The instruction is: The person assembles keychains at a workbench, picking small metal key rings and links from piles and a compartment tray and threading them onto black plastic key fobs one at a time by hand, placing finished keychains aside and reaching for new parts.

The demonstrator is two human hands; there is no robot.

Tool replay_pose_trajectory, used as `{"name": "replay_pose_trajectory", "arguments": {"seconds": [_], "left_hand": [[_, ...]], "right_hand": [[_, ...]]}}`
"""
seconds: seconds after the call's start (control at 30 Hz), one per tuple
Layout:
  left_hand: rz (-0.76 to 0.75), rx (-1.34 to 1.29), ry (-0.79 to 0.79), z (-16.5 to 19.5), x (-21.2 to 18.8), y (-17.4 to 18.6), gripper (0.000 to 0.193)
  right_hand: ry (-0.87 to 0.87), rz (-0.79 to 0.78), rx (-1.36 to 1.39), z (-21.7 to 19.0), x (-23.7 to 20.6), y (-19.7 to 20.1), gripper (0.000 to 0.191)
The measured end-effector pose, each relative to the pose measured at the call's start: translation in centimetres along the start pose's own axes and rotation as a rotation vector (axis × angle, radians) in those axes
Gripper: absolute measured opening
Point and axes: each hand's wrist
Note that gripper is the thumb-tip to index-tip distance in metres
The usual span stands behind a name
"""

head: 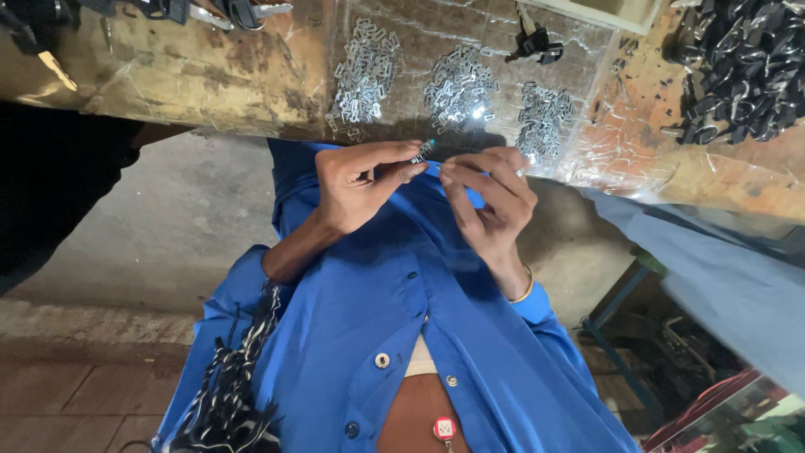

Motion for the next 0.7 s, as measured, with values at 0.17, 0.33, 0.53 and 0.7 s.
{"name": "replay_pose_trajectory", "arguments": {"seconds": [0.17, 0.33, 0.53, 0.7], "left_hand": [[-0.013, -0.07, -0.023, -0.3, -0.2, 0.2, 0.027], [0.007, 0.09, -0.109, -0.2, 0.0, 0.4, 0.027], [0.014, 0.222, -0.222, 0.1, 0.4, 0.3, 0.026], [0.019, 0.168, -0.208, 0.3, 0.3, -0.5, 0.026]], "right_hand": [[-0.187, 0.156, 0.228, 0.4, 0.6, -1.6, 0.016], [-0.245, 0.152, 0.098, 0.2, 0.9, -2.0, 0.02], [-0.074, -0.021, -0.153, -0.6, 0.8, -0.7, 0.023], [-0.127, -0.048, -0.225, 0.7, 0.3, 2.9, 0.022]]}}
Point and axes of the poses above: each hand's wrist, its own x-axis towards the middle knuckle, its own y-axis out of the back of the hand, z = x × y, and after that the axes turned 15 degrees about x, right-handed
